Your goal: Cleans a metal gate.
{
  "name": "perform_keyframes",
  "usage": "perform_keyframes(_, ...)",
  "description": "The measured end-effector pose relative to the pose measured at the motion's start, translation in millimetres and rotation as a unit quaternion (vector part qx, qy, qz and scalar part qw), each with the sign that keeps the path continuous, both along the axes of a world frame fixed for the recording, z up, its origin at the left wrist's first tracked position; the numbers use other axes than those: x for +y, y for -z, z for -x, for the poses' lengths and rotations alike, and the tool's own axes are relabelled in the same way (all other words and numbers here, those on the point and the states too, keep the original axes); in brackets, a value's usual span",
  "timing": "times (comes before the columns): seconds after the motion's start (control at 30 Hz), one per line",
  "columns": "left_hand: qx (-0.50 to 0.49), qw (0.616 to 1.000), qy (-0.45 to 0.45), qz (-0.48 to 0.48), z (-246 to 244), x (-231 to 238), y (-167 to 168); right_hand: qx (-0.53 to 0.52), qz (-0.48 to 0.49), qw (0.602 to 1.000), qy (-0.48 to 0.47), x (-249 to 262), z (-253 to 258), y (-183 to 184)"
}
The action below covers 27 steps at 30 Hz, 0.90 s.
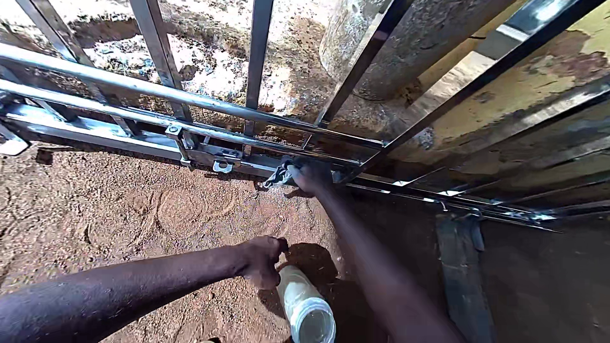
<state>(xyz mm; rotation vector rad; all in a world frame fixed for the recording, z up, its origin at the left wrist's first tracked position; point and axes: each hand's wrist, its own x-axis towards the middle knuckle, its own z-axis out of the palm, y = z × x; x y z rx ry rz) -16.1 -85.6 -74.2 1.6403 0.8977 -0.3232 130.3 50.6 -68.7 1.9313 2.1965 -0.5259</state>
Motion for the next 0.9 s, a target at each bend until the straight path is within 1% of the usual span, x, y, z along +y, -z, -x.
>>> perform_keyframes(0.03,-0.001,0.999,0.041,-0.004,-8,-6,-2,-0.003,0.003,1.000,0.000,3,-2,0)
perform_keyframes(0.07,-0.005,0.998,0.067,-0.012,-14,-11,-5,0.002,-0.036,0.999,-0.001,-1,-4,6)
perform_keyframes(0.1,-0.009,0.997,0.079,-0.019,-17,-13,-7,0.014,-0.116,0.993,-0.008,-9,-7,20)
perform_keyframes(0.13,-0.012,0.997,0.077,-0.024,-19,-14,-9,0.032,-0.215,0.976,-0.022,-17,-12,38)
perform_keyframes(0.17,-0.012,0.997,0.066,-0.026,-18,-14,-10,0.055,-0.307,0.949,-0.047,-26,-18,55)
perform_keyframes(0.2,-0.006,0.998,0.051,-0.028,-14,-13,-11,0.063,-0.359,0.928,-0.073,-35,-24,68)
perform_keyframes(0.27,0.008,0.999,0.014,-0.034,0,-11,-10,0.077,-0.407,0.902,-0.119,-47,-35,81)
perform_keyframes(0.3,0.012,0.999,-0.004,-0.036,7,-10,-10,0.100,-0.420,0.893,-0.123,-48,-37,84)
perform_keyframes(0.37,0.018,0.998,-0.033,-0.041,18,-8,-8,0.156,-0.430,0.883,-0.101,-37,-29,83)
perform_keyframes(0.4,0.018,0.998,-0.042,-0.035,19,-7,-7,0.179,-0.413,0.889,-0.083,-33,-22,78)
perform_keyframes(0.47,0.016,0.999,-0.034,-0.021,11,-8,-5,0.194,-0.375,0.904,-0.063,-34,-19,71)
perform_keyframes(0.5,0.010,0.999,-0.026,-0.021,5,-6,-4,0.186,-0.377,0.904,-0.078,-36,-25,71)
perform_keyframes(0.57,-0.001,0.999,-0.016,-0.037,-1,0,-11,0.131,-0.376,0.908,-0.131,-39,-45,68)
perform_keyframes(0.63,-0.007,0.998,-0.033,-0.054,5,2,-20,0.073,-0.364,0.914,-0.166,-48,-70,63)
perform_keyframes(0.67,-0.007,0.997,-0.051,-0.060,13,0,-22,0.072,-0.371,0.909,-0.178,-53,-80,62)
perform_keyframes(0.73,-0.008,0.994,-0.086,-0.068,34,-8,-19,0.108,-0.395,0.894,-0.180,-57,-87,66)
perform_keyframes(0.77,-0.004,0.993,-0.097,-0.064,43,-12,-17,0.143,-0.413,0.885,-0.157,-53,-82,70)
perform_keyframes(0.83,0.012,0.993,-0.102,-0.055,51,-19,-14,0.218,-0.435,0.871,-0.068,-39,-51,72)
perform_keyframes(0.9,0.015,0.995,-0.091,-0.046,46,-22,-13,0.254,-0.404,0.879,0.021,-29,-17,62)
